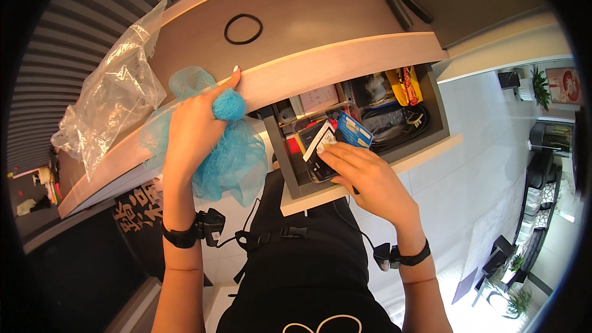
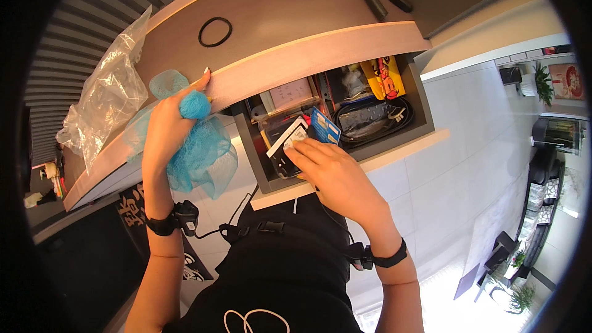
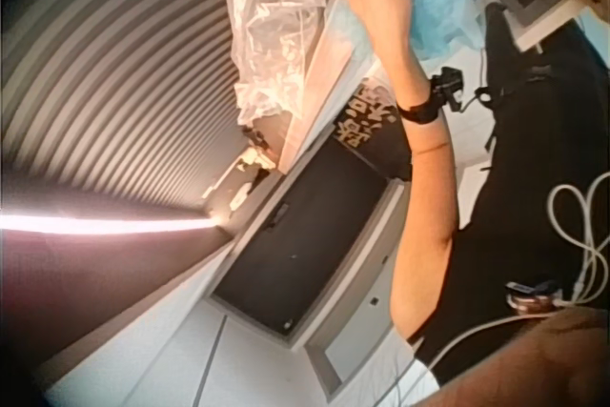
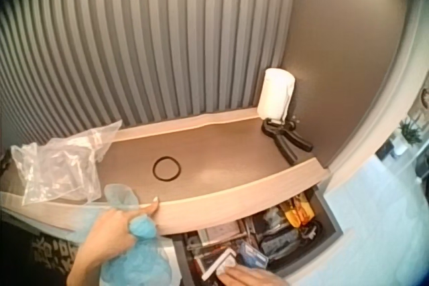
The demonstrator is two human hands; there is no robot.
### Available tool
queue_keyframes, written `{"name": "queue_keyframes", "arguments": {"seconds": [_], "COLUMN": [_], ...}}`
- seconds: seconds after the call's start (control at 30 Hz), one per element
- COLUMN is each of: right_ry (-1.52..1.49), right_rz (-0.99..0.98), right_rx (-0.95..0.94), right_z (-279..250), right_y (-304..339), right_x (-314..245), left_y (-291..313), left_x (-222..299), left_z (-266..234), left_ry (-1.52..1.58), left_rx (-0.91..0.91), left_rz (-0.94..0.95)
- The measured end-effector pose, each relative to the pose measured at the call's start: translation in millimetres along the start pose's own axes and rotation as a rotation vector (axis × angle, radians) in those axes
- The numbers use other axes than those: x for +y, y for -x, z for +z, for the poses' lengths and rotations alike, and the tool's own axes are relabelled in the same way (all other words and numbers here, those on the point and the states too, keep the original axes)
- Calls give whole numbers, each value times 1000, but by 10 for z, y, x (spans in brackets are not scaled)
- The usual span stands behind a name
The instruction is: The person takes a bundle of blue mesh netting and loops a rubber band around it, threading an elastic loop through to assemble a bath loofah sponge.
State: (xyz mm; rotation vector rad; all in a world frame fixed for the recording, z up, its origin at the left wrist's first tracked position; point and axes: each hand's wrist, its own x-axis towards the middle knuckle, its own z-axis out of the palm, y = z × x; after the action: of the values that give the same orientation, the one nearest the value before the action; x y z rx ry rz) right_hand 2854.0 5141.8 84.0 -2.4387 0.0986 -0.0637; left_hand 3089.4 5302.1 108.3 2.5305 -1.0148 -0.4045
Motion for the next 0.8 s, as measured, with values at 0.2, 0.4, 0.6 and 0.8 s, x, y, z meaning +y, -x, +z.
{"name": "queue_keyframes", "arguments": {"seconds": [0.2,0.4,0.6,0.8], "right_ry": [-176,-61,159,263], "right_rz": [15,-32,267,199], "right_rx": [210,136,480,460], "right_z": [-38,-56,-14,172], "right_y": [20,-71,37,-51], "right_x": [-23,-62,190,150], "left_y": [-10,-37,-49,-50], "left_x": [-11,16,-100,-47], "left_z": [7,-25,12,4], "left_ry": [13,70,3,44], "left_rx": [-15,-61,-44,-64], "left_rz": [-26,-71,-33,-82]}}
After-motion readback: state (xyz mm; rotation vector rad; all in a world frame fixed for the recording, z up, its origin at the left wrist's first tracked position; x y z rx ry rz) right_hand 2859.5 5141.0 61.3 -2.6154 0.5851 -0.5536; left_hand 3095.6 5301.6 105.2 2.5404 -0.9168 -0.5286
